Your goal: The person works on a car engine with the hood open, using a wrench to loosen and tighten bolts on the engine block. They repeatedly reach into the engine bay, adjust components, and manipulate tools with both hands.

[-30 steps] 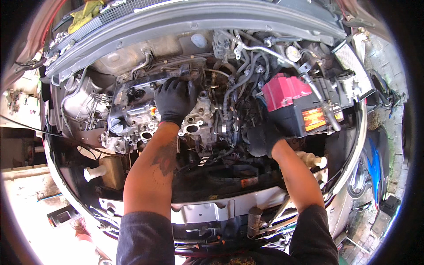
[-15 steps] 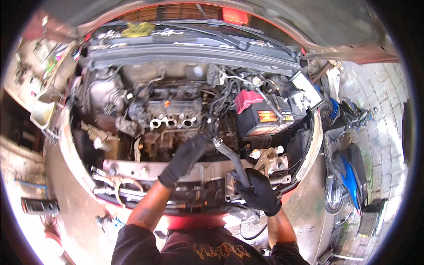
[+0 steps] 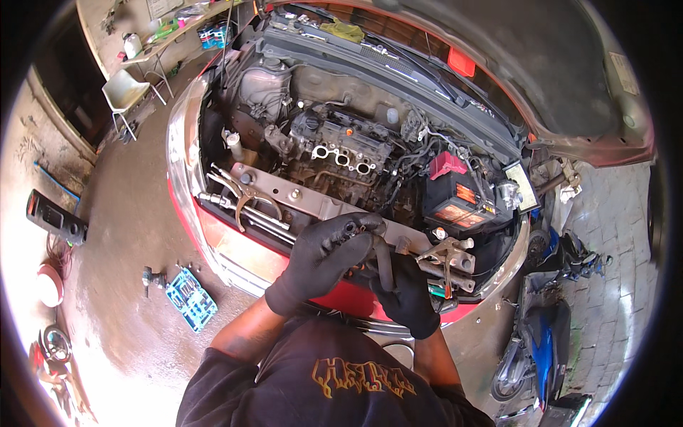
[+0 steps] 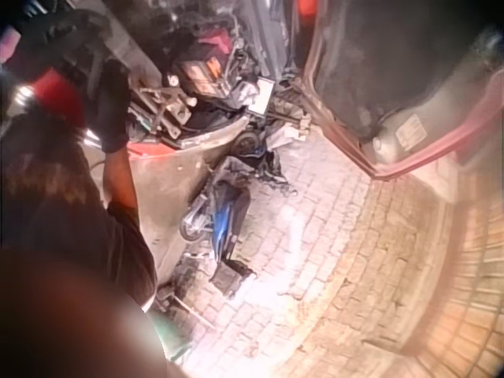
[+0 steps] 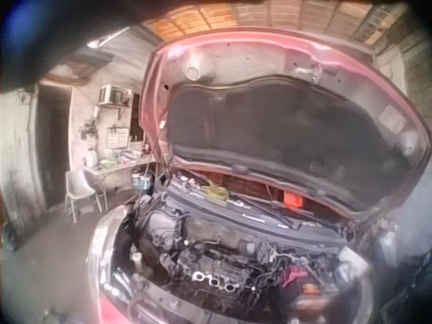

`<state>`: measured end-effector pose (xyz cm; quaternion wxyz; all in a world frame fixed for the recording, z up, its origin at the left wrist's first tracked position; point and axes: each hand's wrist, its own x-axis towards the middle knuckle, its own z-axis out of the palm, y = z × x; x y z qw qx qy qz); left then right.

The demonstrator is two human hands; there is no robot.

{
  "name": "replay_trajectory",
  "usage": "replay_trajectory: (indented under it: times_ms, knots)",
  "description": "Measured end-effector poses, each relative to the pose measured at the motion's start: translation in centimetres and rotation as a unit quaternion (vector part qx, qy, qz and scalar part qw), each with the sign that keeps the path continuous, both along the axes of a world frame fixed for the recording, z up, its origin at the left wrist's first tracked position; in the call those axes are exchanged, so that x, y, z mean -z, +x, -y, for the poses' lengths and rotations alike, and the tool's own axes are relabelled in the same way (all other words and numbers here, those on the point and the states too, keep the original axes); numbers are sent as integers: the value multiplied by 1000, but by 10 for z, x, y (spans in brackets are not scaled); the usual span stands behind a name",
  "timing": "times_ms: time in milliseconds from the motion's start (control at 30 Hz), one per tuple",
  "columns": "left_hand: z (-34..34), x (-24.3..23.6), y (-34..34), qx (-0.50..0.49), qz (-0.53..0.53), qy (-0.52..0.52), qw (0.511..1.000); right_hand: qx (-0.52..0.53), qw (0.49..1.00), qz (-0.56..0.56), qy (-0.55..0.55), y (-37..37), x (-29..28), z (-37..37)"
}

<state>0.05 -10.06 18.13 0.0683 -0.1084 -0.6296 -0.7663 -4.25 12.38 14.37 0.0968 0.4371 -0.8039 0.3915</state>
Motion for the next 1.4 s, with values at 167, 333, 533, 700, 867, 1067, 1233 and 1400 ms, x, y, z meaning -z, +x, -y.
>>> replay_trajectory:
  times_ms: [167,333,533,700,867,1067,1233,1400]
  knots:
    - [-2,-16,20,13,5,68,998,-14,1000,12,-5,11,-7,4]
    - [-2,-4,27,-108,-39,45,992,22,913,353,-202,12,31,-11]
    - [24,38,28,-11,-48,341,939,-103,729,540,-408,36,-22,-6]
    - [37,70,36,76,-2,432,899,-64,840,410,-350,53,-48,6]
    - [41,94,42,55,34,459,886,-60,948,246,-194,57,-59,8]
    - [40,100,42,47,43,451,890,-63,940,260,-214,56,-61,10]
    - [41,108,41,47,65,438,896,-79,931,274,-226,57,-59,9]
    - [34,107,39,88,92,452,883,-84,946,255,-182,57,-60,6]
